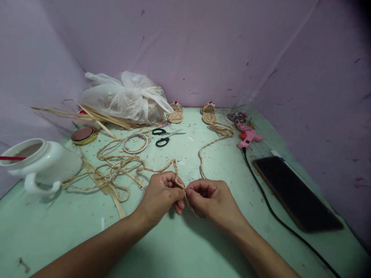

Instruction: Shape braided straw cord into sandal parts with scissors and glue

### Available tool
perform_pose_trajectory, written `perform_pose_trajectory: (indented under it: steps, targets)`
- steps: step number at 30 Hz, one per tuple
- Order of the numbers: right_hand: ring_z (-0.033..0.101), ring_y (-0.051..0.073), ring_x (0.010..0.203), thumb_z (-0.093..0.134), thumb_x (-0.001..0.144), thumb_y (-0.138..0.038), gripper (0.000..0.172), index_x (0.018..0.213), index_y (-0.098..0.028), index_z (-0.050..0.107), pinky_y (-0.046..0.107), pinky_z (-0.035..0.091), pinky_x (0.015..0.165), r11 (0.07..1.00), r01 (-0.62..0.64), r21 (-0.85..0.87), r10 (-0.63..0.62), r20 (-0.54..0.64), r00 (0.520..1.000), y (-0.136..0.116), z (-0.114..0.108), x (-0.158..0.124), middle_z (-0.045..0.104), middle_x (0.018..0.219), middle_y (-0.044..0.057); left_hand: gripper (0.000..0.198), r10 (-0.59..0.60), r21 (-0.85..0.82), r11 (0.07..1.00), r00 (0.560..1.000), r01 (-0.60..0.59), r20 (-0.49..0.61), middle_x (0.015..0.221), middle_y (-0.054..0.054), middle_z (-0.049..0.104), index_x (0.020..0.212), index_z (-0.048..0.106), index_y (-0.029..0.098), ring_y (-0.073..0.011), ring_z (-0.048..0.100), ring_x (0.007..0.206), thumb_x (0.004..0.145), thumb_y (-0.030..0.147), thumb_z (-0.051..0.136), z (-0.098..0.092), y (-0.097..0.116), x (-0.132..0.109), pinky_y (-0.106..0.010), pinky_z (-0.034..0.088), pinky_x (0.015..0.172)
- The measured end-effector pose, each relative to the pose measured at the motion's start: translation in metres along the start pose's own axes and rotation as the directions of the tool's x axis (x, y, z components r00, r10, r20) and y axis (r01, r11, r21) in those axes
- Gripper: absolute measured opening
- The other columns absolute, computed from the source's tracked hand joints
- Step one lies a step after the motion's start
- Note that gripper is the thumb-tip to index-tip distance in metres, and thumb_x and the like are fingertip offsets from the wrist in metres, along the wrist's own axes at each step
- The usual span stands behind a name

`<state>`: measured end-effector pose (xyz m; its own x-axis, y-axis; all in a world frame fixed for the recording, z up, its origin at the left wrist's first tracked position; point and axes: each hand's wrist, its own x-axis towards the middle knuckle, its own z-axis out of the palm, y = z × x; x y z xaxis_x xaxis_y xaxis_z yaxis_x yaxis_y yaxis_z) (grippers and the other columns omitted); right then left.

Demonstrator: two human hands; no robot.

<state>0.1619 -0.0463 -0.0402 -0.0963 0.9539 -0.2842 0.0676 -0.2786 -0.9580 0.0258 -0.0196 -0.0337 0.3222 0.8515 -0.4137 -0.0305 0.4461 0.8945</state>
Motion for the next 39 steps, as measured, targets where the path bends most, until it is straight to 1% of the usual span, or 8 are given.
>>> perform_pose_trajectory:
  steps: [5, 13, 16, 21, 26, 32, 36, 39]
  targets:
    - [0.036, 0.005, 0.038, 0.054, 0.07, -0.022, 0.015, 0.06, -0.014, 0.062, 0.018, 0.027, 0.036, 0.997, 0.015, -0.073, -0.016, -0.007, 1.0, -0.002, 0.001, 0.0, 0.052, 0.047, -0.003, 0.013, -0.014, 0.013, 1.0, 1.0, 0.014, -0.01, 0.037, 0.003, 0.054, 0.063, 0.049, 0.015, -0.0094, 0.046, 0.031, 0.053, 0.012, 0.056, 0.001, 0.001, 0.0, -0.02, 0.04, 0.032]
    - [0.041, 0.007, 0.045, 0.051, 0.07, -0.018, 0.013, 0.061, -0.015, 0.059, 0.017, 0.031, 0.041, 0.965, 0.106, -0.239, -0.105, 0.014, 0.994, 0.004, -0.002, 0.001, 0.055, 0.052, -0.001, 0.012, -0.038, 0.05, 0.998, 0.999, 0.039, -0.018, 0.035, 0.003, 0.054, 0.06, 0.048, 0.016, -0.0091, 0.044, 0.028, 0.05, 0.011, 0.053, 0.002, 0.0, 0.001, -0.018, 0.037, 0.029]
    - [0.039, 0.006, 0.041, 0.051, 0.068, -0.018, 0.009, 0.061, -0.016, 0.056, 0.017, 0.029, 0.038, 0.983, 0.054, -0.175, -0.055, 0.001, 0.998, 0.004, 0.0, 0.002, 0.054, 0.05, -0.003, 0.011, -0.043, 0.019, 0.999, 0.999, 0.043, -0.003, 0.035, 0.003, 0.053, 0.059, 0.048, 0.016, -0.0089, 0.045, 0.028, 0.05, 0.011, 0.052, 0.002, 0.0, 0.0, -0.018, 0.038, 0.03]
    - [0.035, 0.004, 0.034, 0.049, 0.06, -0.016, 0.003, 0.058, -0.017, 0.05, 0.016, 0.028, 0.033, 0.994, -0.094, 0.052, 0.093, 0.03, 0.995, -0.004, 0.003, 0.002, 0.048, 0.042, -0.007, 0.011, -0.05, -0.016, 0.999, 0.999, 0.051, 0.013, 0.034, 0.002, 0.054, 0.059, 0.049, 0.015, -0.0087, 0.044, 0.027, 0.05, 0.012, 0.055, 0.002, 0.003, -0.001, -0.018, 0.038, 0.029]
    - [0.035, 0.004, 0.031, 0.048, 0.057, -0.017, 0.002, 0.057, -0.018, 0.049, 0.017, 0.028, 0.032, 0.982, -0.152, 0.11, 0.147, 0.045, 0.988, -0.009, 0.004, 0.002, 0.048, 0.039, -0.007, 0.011, -0.046, -0.043, 0.998, 0.999, 0.047, 0.026, 0.034, 0.002, 0.053, 0.059, 0.049, 0.015, -0.0084, 0.043, 0.027, 0.05, 0.013, 0.056, 0.003, 0.004, 0.0, -0.017, 0.038, 0.028]
    - [0.035, 0.004, 0.035, 0.053, 0.063, -0.023, 0.007, 0.059, -0.016, 0.053, 0.017, 0.027, 0.034, 0.992, -0.091, 0.081, 0.089, 0.03, 0.996, -0.01, 0.002, 0.002, 0.047, 0.042, -0.006, 0.014, -0.033, -0.068, 0.997, 0.997, 0.038, 0.069, 0.037, 0.002, 0.055, 0.062, 0.051, 0.014, -0.0088, 0.047, 0.031, 0.053, 0.015, 0.062, 0.0, 0.005, 0.001, -0.018, 0.041, 0.032]
    - [0.031, 0.004, 0.037, 0.053, 0.07, -0.024, 0.01, 0.063, -0.016, 0.052, 0.016, 0.024, 0.036, 0.997, -0.032, 0.066, 0.026, 0.078, 0.997, -0.005, -0.001, 0.002, 0.046, 0.045, -0.006, 0.016, -0.032, -0.057, 0.998, 0.997, 0.036, 0.066, 0.037, 0.002, 0.055, 0.061, 0.051, 0.014, -0.0089, 0.046, 0.03, 0.054, 0.017, 0.064, 0.0, 0.005, 0.0, -0.018, 0.04, 0.031]
    - [0.033, 0.004, 0.041, 0.05, 0.073, -0.02, 0.009, 0.064, -0.017, 0.051, 0.017, 0.025, 0.039, 1.0, 0.009, 0.022, -0.011, 0.102, 0.995, 0.001, -0.001, 0.002, 0.05, 0.049, -0.005, 0.014, -0.033, -0.043, 0.998, 0.997, 0.036, 0.066, 0.037, 0.002, 0.055, 0.061, 0.05, 0.015, -0.0092, 0.047, 0.03, 0.054, 0.016, 0.062, 0.001, 0.005, 0.0, -0.019, 0.04, 0.032]
